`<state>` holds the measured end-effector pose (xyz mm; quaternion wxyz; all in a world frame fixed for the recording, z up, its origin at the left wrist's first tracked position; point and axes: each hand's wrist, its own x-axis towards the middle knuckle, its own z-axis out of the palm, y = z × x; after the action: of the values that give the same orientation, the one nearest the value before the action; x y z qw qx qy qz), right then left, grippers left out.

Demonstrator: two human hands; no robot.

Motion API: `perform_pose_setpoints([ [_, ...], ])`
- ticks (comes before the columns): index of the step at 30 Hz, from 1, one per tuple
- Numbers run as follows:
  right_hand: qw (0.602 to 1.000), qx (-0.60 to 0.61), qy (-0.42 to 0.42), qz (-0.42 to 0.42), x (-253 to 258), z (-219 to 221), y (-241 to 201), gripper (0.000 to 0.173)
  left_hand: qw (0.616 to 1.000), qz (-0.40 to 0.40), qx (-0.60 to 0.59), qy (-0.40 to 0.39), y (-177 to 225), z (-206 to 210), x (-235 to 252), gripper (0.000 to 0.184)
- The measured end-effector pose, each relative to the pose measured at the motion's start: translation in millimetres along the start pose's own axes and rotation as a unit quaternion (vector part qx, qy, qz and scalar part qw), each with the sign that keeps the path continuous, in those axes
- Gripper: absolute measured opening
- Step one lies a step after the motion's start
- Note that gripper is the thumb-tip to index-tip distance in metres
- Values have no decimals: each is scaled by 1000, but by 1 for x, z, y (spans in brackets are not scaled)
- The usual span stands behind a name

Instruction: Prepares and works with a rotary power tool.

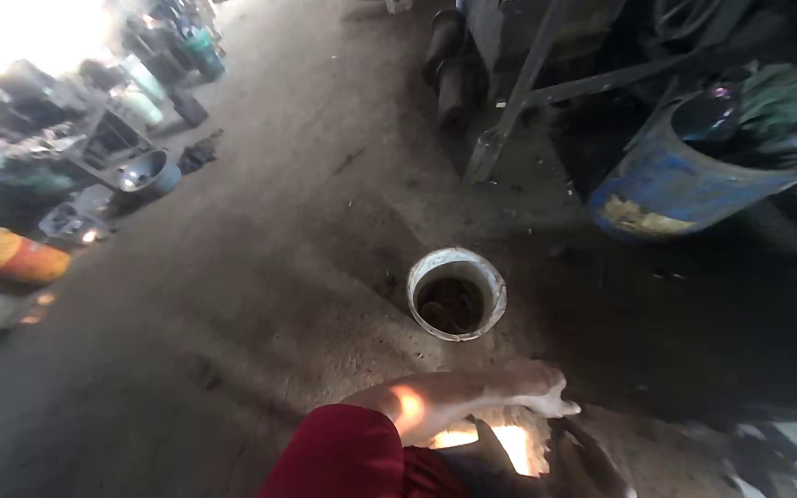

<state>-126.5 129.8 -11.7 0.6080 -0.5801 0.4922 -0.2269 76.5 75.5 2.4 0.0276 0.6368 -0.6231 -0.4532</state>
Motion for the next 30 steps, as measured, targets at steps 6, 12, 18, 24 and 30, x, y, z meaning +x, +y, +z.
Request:
perform_pose_setpoints([
  [6, 1000, 6, -10, 14, -3, 0, -3, 39, 999, -45, -22, 9, 2, 4, 0, 65],
  [12, 999, 29, -15, 6, -2, -3, -4, 34, 993, 114, -31, -2, -6, 2, 7, 55],
  [18, 999, 33, -8, -12, -3, -4, -2, 34, 958, 231, -169, 2, -19, 5, 6, 18],
  [24, 997, -15, -2, 72, 7, -8, -14, 33, 997, 69, -17, 20, -12, -2, 4, 42],
  [30, 998, -3, -4, 70, 4, -24, -6, 33, 995, -78, 48, 43, 13, -3, 26, 61],
])
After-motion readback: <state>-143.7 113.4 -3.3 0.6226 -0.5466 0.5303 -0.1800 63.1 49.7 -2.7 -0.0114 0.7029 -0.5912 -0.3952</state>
